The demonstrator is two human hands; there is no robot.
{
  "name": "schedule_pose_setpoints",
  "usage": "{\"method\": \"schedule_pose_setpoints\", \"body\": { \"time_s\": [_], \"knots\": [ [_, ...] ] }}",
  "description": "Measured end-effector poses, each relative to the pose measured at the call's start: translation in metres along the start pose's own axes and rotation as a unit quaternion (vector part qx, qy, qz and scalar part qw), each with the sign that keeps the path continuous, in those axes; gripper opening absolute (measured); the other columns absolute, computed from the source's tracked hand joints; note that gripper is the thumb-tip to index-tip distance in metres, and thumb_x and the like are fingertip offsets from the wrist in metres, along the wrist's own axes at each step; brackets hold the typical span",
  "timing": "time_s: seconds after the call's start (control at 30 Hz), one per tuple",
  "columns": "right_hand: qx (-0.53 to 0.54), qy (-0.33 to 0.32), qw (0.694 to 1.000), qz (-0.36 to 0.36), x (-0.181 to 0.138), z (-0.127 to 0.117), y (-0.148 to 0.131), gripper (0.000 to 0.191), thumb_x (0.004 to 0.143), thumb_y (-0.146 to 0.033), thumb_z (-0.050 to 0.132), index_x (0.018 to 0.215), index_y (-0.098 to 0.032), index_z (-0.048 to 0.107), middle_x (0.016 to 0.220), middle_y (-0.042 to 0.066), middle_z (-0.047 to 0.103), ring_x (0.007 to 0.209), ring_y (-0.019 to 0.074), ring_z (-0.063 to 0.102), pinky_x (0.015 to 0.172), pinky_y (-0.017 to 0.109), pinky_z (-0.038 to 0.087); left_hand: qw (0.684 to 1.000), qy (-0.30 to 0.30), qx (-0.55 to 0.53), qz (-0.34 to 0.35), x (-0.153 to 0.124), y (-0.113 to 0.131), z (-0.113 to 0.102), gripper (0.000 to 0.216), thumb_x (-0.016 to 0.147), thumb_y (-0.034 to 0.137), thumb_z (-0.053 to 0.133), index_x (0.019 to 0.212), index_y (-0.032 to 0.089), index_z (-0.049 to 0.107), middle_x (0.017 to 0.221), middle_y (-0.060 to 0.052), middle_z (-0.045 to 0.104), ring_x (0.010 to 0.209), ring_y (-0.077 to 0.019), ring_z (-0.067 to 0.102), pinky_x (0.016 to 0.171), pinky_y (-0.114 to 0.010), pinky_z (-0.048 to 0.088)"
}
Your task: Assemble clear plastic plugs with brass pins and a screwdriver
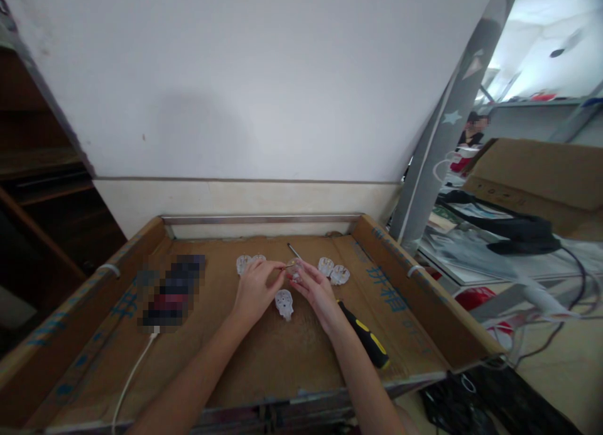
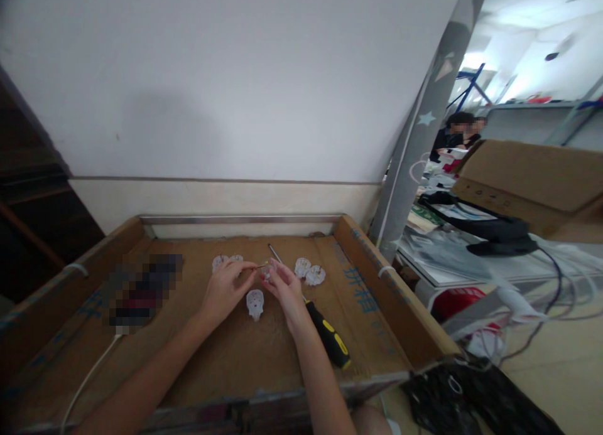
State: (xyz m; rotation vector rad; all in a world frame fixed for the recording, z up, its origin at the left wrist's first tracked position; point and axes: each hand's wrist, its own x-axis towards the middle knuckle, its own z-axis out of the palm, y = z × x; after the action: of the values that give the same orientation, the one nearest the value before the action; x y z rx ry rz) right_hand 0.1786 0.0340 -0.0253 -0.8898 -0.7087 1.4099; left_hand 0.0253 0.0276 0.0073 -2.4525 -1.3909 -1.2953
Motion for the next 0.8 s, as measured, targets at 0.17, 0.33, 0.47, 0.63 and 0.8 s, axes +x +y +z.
{"method": "schedule_pose_setpoints", "body": {
  "time_s": [0.17,0.33,0.47,0.63,0.8],
  "knots": [
    [-0.009,-0.021,1.0,0.021,-0.0034,0.001,0.0014,0.052,0.053,-0.04,0.081,0.099,-0.02,0.068,0.096,0.005,0.07,0.079,0.0166,0.066,0.08,0.035,0.053,0.997,-0.04,0.033,0.05,0.0013,0.0007,-0.0018,0.014,0.087,0.02,0.054,0.095,0.022,0.064,0.09,0.0,0.07,0.087,-0.0182,0.058,0.082,-0.033,0.042],
    [-0.009,-0.028,0.999,0.038,-0.0034,0.0004,0.0036,0.053,0.052,-0.037,0.082,0.101,-0.02,0.067,0.096,0.006,0.07,0.083,0.0175,0.067,0.079,0.033,0.054,0.995,-0.053,0.056,0.062,0.0005,-0.0013,-0.005,0.018,0.088,0.019,0.051,0.102,0.023,0.062,0.095,-0.001,0.068,0.09,-0.0181,0.057,0.085,-0.034,0.041],
    [-0.009,-0.028,0.999,0.041,-0.0033,-0.0001,0.004,0.053,0.053,-0.037,0.081,0.101,-0.02,0.067,0.099,0.007,0.07,0.088,0.0188,0.067,0.08,0.033,0.053,0.993,-0.058,0.069,0.07,-0.0007,-0.0027,-0.0055,0.02,0.088,0.016,0.05,0.103,0.023,0.062,0.096,-0.002,0.067,0.091,-0.0187,0.056,0.084,-0.034,0.041],
    [-0.013,-0.02,0.999,0.037,-0.0064,0.001,0.005,0.049,0.057,-0.036,0.08,0.101,-0.02,0.067,0.098,0.007,0.07,0.084,0.0173,0.067,0.077,0.033,0.055,0.99,-0.07,0.108,0.064,-0.0006,-0.0059,-0.0032,0.02,0.088,0.015,0.049,0.101,0.021,0.062,0.096,-0.003,0.066,0.091,-0.0207,0.056,0.083,-0.035,0.041],
    [-0.013,-0.006,1.0,0.028,-0.0041,0.0014,0.0086,0.055,0.052,-0.039,0.082,0.102,-0.021,0.067,0.097,0.006,0.07,0.082,0.0175,0.067,0.074,0.032,0.056,0.986,-0.086,0.11,0.089,-0.0011,-0.0078,0.0013,0.021,0.087,0.013,0.048,0.103,0.02,0.061,0.096,-0.004,0.066,0.09,-0.0203,0.056,0.08,-0.035,0.042]
  ]
}}
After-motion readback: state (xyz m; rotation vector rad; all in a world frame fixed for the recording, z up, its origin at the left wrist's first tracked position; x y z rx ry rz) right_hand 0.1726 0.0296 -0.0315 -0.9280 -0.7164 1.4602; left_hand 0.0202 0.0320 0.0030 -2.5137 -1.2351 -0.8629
